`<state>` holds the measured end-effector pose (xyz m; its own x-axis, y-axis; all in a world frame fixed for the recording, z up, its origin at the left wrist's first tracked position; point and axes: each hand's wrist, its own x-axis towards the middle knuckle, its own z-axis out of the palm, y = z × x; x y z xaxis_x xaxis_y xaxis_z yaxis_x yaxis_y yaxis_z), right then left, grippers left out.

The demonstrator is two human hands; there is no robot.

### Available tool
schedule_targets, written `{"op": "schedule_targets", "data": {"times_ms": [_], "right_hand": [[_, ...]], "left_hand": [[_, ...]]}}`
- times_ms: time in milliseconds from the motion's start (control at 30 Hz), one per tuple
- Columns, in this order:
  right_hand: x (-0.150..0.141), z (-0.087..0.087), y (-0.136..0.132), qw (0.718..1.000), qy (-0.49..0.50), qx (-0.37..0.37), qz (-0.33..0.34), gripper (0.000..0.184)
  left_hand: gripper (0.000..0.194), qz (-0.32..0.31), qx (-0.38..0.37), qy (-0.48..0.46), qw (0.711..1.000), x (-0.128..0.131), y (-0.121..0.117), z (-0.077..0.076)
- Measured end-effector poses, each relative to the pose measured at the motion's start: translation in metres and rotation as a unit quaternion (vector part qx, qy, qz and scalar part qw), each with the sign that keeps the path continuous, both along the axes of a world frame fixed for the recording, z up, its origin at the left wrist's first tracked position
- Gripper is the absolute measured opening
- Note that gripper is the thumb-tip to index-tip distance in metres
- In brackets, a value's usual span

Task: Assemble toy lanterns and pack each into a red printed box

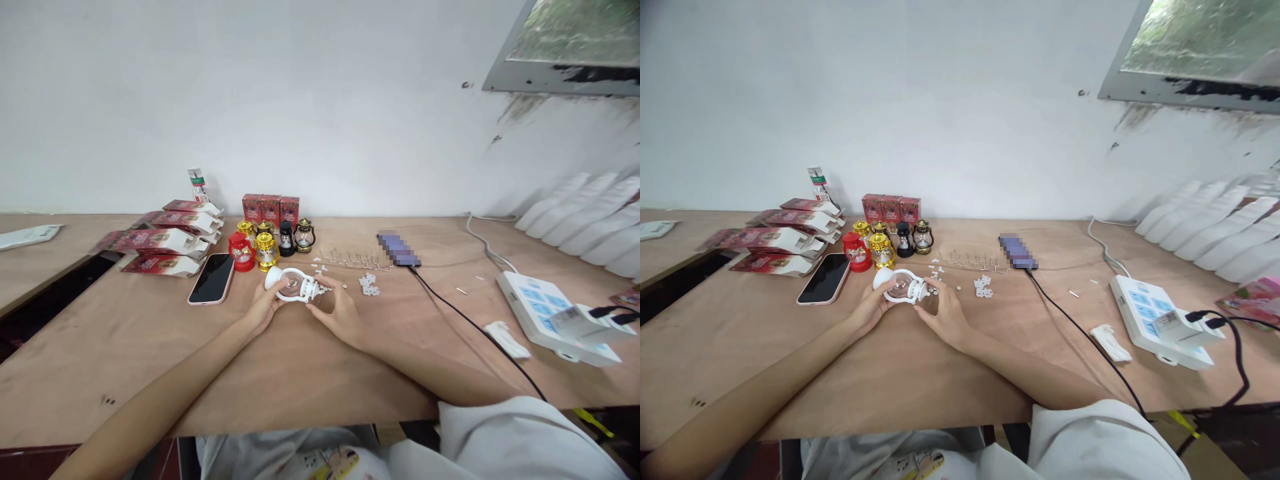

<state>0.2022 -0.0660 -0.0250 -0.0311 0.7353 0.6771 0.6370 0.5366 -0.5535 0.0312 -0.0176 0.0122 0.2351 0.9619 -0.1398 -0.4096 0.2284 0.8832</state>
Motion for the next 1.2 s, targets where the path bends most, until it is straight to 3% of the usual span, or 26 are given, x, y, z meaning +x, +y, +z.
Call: {"op": "schedule_targets", "data": {"times_ms": [233, 767, 1200], "right_hand": [[-0.0017, 0.0011, 0.0007, 0.999, 0.006, 0.039, -0.005, 0.047], [0.0005, 0.0014, 0.0014, 1.000, -0.006, -0.007, 0.001, 0.049], [0.0032, 0.0089, 0.0049, 0.998, -0.032, 0.030, 0.042, 0.045]], "left_hand": [[0.033, -0.003, 0.011, 0.004, 1.000, 0.0000, 0.0001, -0.0023], [0.037, -0.015, 0.018, 0.006, 1.000, -0.0014, 0.0014, -0.0009], [0.044, -0.027, 0.034, 0.000, 0.999, -0.0032, -0.0010, -0.0022]]}}
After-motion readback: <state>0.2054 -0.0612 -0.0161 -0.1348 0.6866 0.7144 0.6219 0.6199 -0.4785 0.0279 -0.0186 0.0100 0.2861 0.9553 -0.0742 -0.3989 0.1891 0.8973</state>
